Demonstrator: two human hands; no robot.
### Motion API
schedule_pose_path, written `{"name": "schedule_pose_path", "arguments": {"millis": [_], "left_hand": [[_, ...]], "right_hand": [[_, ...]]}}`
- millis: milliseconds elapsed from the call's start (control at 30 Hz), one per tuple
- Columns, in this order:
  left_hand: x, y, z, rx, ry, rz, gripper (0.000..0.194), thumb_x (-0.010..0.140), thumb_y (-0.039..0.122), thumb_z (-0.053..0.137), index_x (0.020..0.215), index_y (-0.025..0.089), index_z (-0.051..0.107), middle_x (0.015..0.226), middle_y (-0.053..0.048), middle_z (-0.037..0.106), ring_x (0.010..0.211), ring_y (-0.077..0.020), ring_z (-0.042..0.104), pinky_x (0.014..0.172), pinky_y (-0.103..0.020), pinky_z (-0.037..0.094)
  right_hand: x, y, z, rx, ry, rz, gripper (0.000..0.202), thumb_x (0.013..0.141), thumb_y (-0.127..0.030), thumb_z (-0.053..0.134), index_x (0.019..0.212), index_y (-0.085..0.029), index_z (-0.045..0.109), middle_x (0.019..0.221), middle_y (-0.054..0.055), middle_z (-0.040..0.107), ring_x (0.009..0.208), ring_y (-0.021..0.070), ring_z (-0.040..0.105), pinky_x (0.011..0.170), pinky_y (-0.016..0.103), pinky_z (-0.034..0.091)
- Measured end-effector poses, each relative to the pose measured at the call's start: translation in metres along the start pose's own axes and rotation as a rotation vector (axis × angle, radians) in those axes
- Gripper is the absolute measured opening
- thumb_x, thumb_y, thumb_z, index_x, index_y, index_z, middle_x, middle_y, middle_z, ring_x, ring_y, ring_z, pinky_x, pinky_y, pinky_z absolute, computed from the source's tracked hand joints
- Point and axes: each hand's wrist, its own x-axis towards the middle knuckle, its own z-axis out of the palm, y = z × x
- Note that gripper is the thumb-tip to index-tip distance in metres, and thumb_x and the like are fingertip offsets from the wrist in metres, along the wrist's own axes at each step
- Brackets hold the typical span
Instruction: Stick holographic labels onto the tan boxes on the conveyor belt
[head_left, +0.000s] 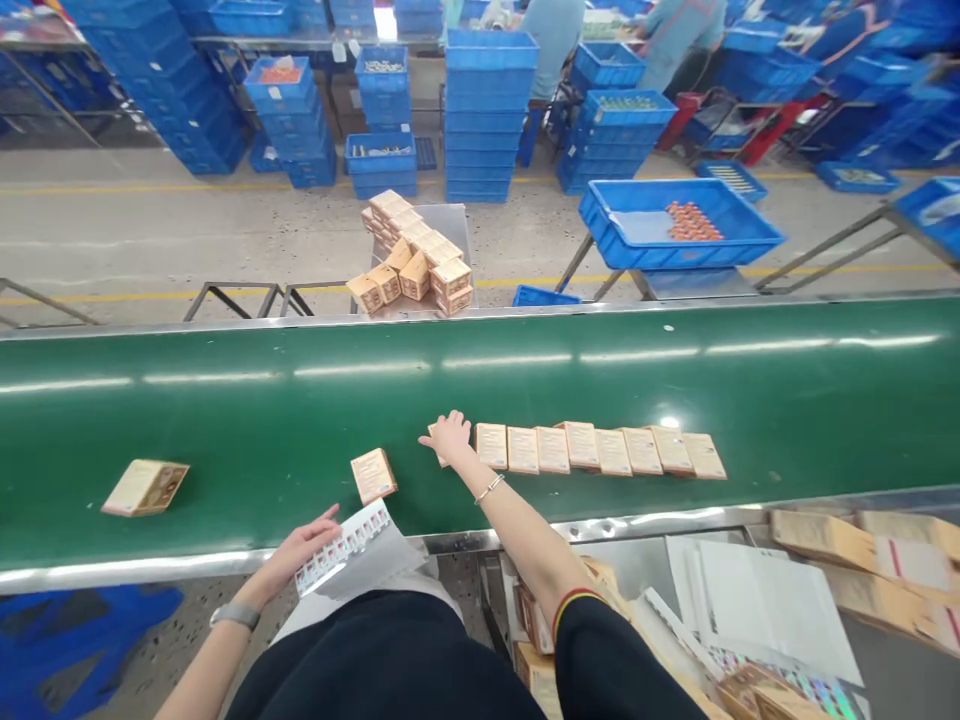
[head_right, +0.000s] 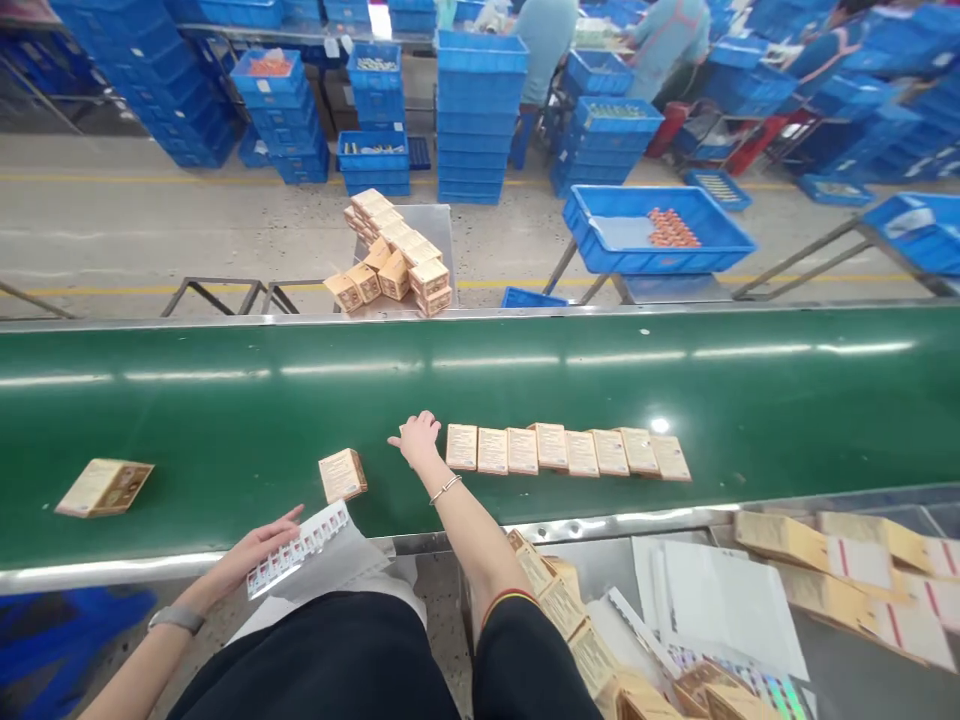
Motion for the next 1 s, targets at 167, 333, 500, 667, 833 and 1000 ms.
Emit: {"name": "schedule_pose_path", "arguments": {"millis": [167, 333, 500, 667, 833, 1000], "left_hand": [[0.052, 0.026, 0.017, -0.019, 0.022, 0.034, 0.061, 0.041, 0.069, 0.084, 0.077, 0.021, 0.077, 0.150, -0.019, 0.047, 0.149, -0.0410, 0.018, 0.108, -0.040, 0.038], [0.089, 0.033, 0.046, -0.127, -0.017, 0.017, 0.054, 0.048, 0.056, 0.087, 0.082, 0.015, 0.077, 0.122, -0.019, 0.069, 0.108, -0.0382, 0.066, 0.077, -0.035, 0.055], [0.107, 0.047, 0.081, -0.154, -0.081, 0.056, 0.036, 0.055, 0.042, 0.089, 0.077, 0.016, 0.078, 0.113, -0.017, 0.074, 0.115, -0.0369, 0.062, 0.083, -0.034, 0.053], [0.127, 0.069, 0.111, -0.092, -0.134, 0.084, 0.027, 0.059, 0.037, 0.087, 0.078, 0.019, 0.080, 0.135, -0.018, 0.062, 0.142, -0.0393, 0.035, 0.093, -0.034, 0.047], [0.137, 0.072, 0.132, -0.071, -0.169, 0.035, 0.021, 0.061, 0.031, 0.085, 0.076, 0.017, 0.079, 0.105, -0.013, 0.076, 0.111, -0.0353, 0.063, 0.082, -0.034, 0.051], [0.137, 0.065, 0.128, -0.108, -0.097, 0.000, 0.024, 0.061, 0.030, 0.086, 0.077, 0.014, 0.079, 0.087, -0.010, 0.078, 0.086, -0.0280, 0.069, 0.071, -0.030, 0.050]], "right_hand": [[-0.028, 0.157, -0.023, -0.007, 0.014, -0.069, 0.060, 0.090, -0.045, 0.065, 0.143, -0.023, 0.045, 0.149, 0.012, 0.043, 0.133, 0.0323, 0.044, 0.108, 0.057, 0.036], [-0.095, 0.328, -0.015, -0.158, -0.041, 0.088, 0.116, 0.055, -0.054, 0.083, 0.153, -0.023, 0.028, 0.150, 0.024, 0.042, 0.137, 0.0517, 0.035, 0.104, 0.076, 0.024], [-0.104, 0.401, 0.023, -0.258, -0.024, 0.074, 0.113, 0.059, -0.041, 0.074, 0.155, -0.020, 0.018, 0.147, 0.022, 0.045, 0.140, 0.0461, 0.033, 0.110, 0.070, 0.023], [-0.092, 0.430, 0.039, -0.293, 0.000, 0.043, 0.107, 0.057, -0.021, 0.063, 0.154, -0.014, 0.018, 0.143, 0.021, 0.051, 0.140, 0.0422, 0.035, 0.114, 0.067, 0.018], [-0.086, 0.434, 0.036, -0.277, 0.017, -0.046, 0.099, 0.058, -0.017, 0.062, 0.151, -0.016, 0.028, 0.142, 0.018, 0.053, 0.140, 0.0395, 0.037, 0.116, 0.060, 0.023], [-0.069, 0.417, 0.039, -0.225, 0.016, -0.116, 0.100, 0.057, -0.016, 0.066, 0.150, -0.018, 0.028, 0.143, 0.017, 0.050, 0.126, 0.0383, 0.052, 0.108, 0.051, 0.039]]}}
